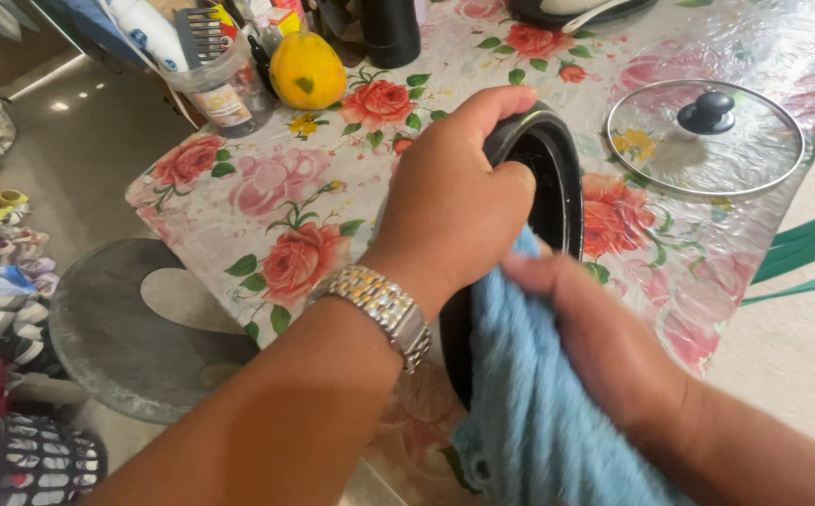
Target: The person wipes a rice cooker with a blue towel, first drying the glass lid, then the white outer body, then the black inner pot. They carry the cooker body to a counter, return it to the table, open its box, and continue wiping the body and the underside before turning it over to wipe the base.
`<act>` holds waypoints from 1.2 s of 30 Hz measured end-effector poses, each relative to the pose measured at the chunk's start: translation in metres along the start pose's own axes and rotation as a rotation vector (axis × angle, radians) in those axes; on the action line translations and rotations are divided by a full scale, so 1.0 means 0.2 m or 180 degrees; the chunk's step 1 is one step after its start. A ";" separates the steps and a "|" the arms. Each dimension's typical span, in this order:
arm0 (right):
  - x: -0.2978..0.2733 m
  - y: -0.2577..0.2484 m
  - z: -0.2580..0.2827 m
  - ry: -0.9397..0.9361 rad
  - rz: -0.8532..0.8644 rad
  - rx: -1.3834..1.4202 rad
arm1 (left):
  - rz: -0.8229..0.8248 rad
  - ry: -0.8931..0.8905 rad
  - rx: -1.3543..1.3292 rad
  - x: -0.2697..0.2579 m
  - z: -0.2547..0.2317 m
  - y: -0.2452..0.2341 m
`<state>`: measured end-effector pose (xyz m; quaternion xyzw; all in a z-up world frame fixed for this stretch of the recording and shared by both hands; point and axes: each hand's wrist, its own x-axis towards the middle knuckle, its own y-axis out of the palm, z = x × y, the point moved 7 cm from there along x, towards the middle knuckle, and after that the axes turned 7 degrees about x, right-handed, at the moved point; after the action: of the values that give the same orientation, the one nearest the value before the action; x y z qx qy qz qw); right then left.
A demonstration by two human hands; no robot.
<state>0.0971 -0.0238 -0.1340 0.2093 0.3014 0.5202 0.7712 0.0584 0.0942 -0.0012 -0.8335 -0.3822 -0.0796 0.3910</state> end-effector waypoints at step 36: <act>0.15 0.13 0.08 -0.1030 -0.0124 -0.6833 | 0.1208 -0.0546 0.0048 0.14 0.13 0.02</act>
<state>0.0987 0.0129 -0.1135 -0.5131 -0.4128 0.4664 0.5906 0.0757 0.1284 -0.0091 -0.8913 -0.2508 0.0696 0.3712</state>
